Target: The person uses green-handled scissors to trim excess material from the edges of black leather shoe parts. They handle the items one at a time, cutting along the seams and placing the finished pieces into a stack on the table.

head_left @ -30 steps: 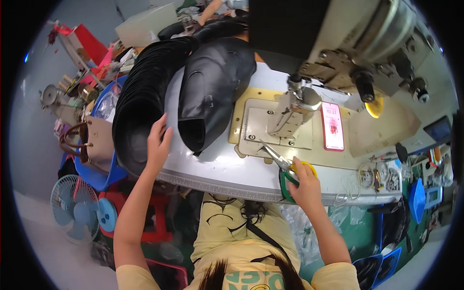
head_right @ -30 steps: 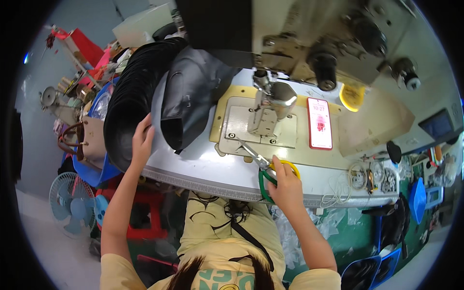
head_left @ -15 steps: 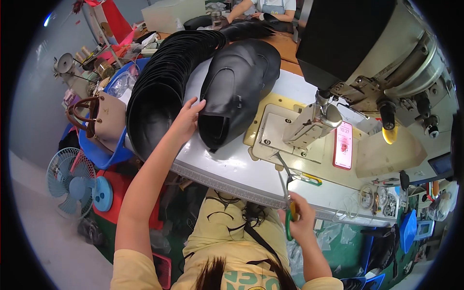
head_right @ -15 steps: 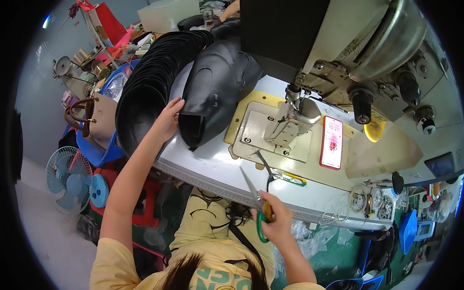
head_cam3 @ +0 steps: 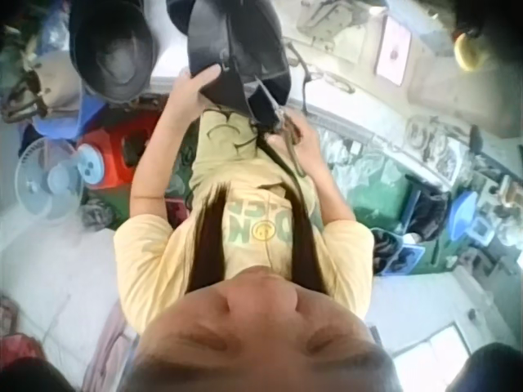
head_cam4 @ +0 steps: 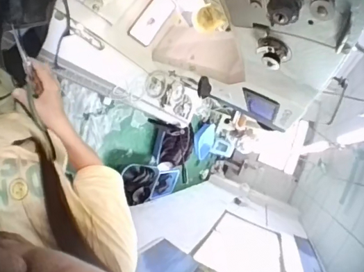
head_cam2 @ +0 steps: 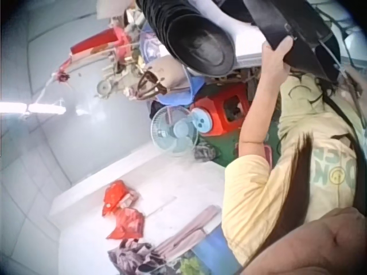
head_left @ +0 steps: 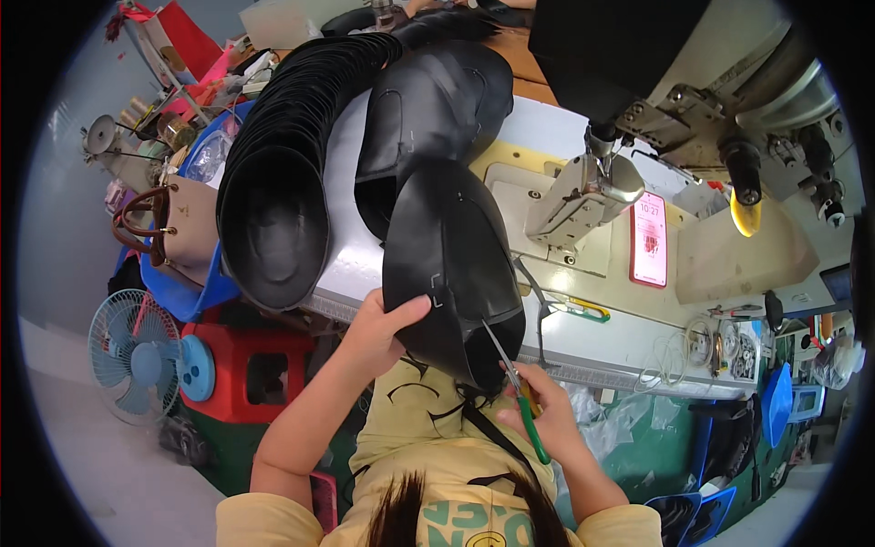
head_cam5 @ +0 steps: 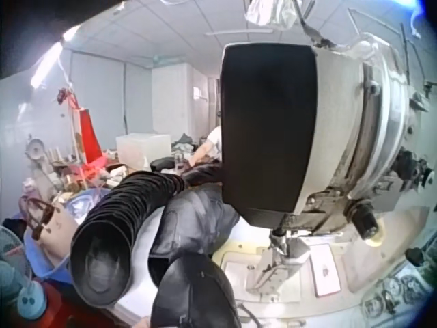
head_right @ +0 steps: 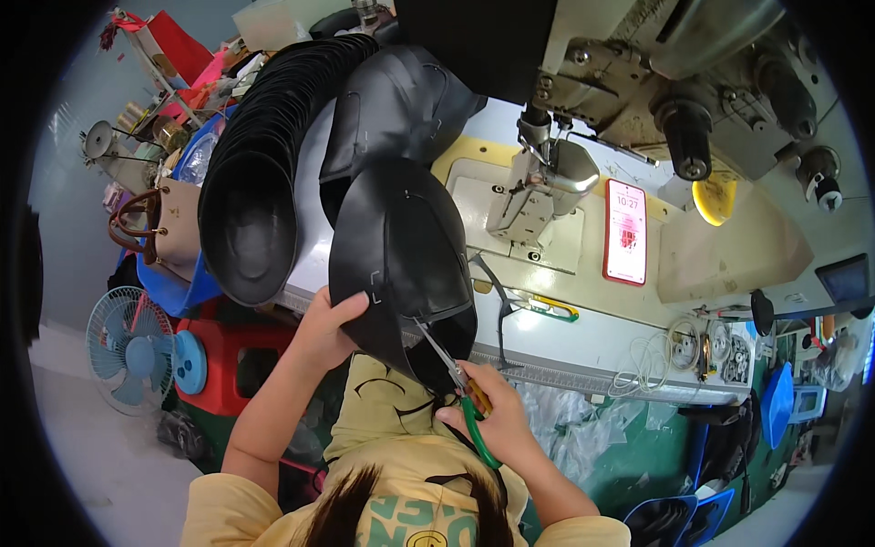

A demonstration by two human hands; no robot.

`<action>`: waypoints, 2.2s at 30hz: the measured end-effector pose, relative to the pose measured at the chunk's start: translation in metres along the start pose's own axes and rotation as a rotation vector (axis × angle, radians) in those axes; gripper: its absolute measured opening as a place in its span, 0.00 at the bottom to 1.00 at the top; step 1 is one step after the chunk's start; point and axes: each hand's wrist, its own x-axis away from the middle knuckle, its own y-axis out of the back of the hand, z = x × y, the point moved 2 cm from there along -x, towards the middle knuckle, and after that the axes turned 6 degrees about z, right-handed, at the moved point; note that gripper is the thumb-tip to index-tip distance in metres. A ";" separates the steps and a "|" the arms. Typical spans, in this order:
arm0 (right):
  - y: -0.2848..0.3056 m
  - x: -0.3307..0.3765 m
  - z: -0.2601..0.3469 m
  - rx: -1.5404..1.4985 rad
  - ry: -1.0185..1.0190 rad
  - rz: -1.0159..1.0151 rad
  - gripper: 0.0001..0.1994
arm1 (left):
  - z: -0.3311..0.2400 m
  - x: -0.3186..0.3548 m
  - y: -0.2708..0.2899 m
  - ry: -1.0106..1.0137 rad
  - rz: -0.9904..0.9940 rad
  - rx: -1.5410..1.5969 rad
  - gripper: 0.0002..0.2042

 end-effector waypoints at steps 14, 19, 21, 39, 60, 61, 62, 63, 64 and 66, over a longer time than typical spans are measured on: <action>0.028 0.041 0.009 -0.093 -0.059 0.072 0.32 | -0.002 0.023 -0.042 -0.230 0.195 -0.501 0.16; 0.017 0.039 0.001 -0.261 -0.071 0.046 0.30 | 0.006 0.027 -0.046 -0.249 0.152 -0.480 0.14; 0.014 0.039 -0.002 -0.311 -0.059 0.090 0.29 | 0.008 0.028 -0.045 -0.255 0.121 -0.483 0.14; 0.003 0.042 -0.002 -0.448 -0.072 0.079 0.24 | 0.017 0.034 -0.046 -0.326 0.090 -0.569 0.09; 0.002 0.036 0.013 -0.495 -0.054 0.182 0.28 | 0.027 0.043 -0.038 -0.316 0.252 -0.525 0.07; 0.001 0.034 0.015 -0.488 -0.035 0.148 0.28 | 0.028 0.043 -0.038 -0.308 0.250 -0.526 0.07; 0.002 0.034 0.015 -0.412 -0.028 0.148 0.27 | 0.029 0.043 -0.038 -0.308 0.233 -0.506 0.07; 0.004 0.033 0.013 -0.335 -0.021 0.147 0.27 | 0.032 0.044 -0.038 -0.308 0.217 -0.486 0.07; 0.004 0.033 0.012 -0.258 -0.013 0.147 0.27 | 0.033 0.045 -0.037 -0.309 0.200 -0.465 0.07; 0.004 0.032 0.007 -0.148 0.099 0.063 0.27 | 0.034 0.044 -0.033 -0.331 0.232 -0.566 0.11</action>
